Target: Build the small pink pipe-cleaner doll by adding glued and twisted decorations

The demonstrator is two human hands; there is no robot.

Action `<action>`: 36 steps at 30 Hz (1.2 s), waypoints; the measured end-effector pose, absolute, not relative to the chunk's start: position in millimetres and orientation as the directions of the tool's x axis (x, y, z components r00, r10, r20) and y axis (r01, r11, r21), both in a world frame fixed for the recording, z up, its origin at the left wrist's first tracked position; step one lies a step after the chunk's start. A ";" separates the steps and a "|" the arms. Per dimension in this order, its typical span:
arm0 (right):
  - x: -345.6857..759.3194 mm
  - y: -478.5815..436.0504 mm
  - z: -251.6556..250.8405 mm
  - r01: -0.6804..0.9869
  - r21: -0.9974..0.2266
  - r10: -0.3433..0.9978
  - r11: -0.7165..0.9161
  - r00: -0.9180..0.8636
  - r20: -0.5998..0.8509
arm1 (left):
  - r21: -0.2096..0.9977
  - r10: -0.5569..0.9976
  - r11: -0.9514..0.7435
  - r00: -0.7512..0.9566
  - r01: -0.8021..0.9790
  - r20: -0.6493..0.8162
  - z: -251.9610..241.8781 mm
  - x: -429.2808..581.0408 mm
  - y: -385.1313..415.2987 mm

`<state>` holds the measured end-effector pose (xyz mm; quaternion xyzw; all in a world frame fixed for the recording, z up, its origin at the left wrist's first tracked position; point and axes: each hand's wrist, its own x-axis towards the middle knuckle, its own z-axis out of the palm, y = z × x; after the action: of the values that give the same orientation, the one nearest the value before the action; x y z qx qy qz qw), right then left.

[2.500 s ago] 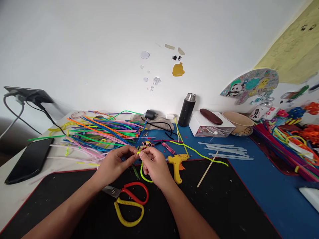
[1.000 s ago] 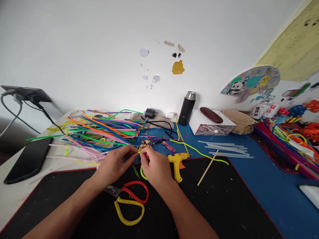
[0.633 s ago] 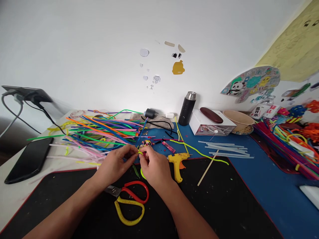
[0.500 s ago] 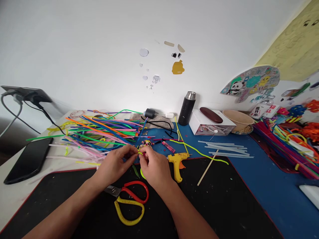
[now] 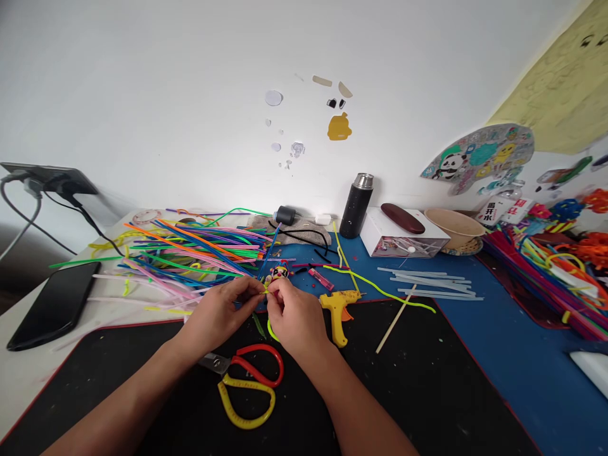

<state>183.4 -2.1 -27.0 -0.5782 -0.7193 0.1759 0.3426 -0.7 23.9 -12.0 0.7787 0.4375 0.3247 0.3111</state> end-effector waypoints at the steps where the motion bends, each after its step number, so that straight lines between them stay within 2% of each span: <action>1: 183.4 -2.0 -26.9 0.709 -0.651 0.952 0.271 -0.100 0.288 | 0.751 0.881 -0.434 0.407 0.497 0.241 -12.7 -1.1 24.3; 7: 184.5 -2.2 -24.2 0.729 -0.616 0.942 0.297 -0.117 0.315 | 0.653 0.851 -0.508 0.444 0.562 0.280 -13.6 -5.7 25.4; 13: 184.3 -4.0 -21.6 0.726 -0.621 0.938 0.297 -0.098 0.334 | 0.751 0.911 -0.397 0.325 0.528 0.253 -11.6 -4.4 25.6; 19: 182.4 -3.2 -24.6 0.733 -0.613 0.942 0.295 -0.117 0.315 | 0.787 0.910 -0.385 0.339 0.482 0.237 -10.6 0.0 23.5; 33: 188.7 -0.2 -25.7 0.767 -0.528 0.918 0.364 -0.198 0.345 | 0.666 0.875 -0.466 0.415 0.582 0.250 -12.8 -8.2 28.0; 36: 187.9 -0.8 -23.9 0.757 -0.552 0.923 0.349 -0.176 0.342 | 0.702 0.887 -0.432 0.409 0.567 0.215 -12.5 -7.9 28.5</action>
<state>187.9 -0.8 -23.9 -0.5556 -0.7559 0.1291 0.3214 -7.9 28.5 -12.5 0.7937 0.4578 0.2931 0.2731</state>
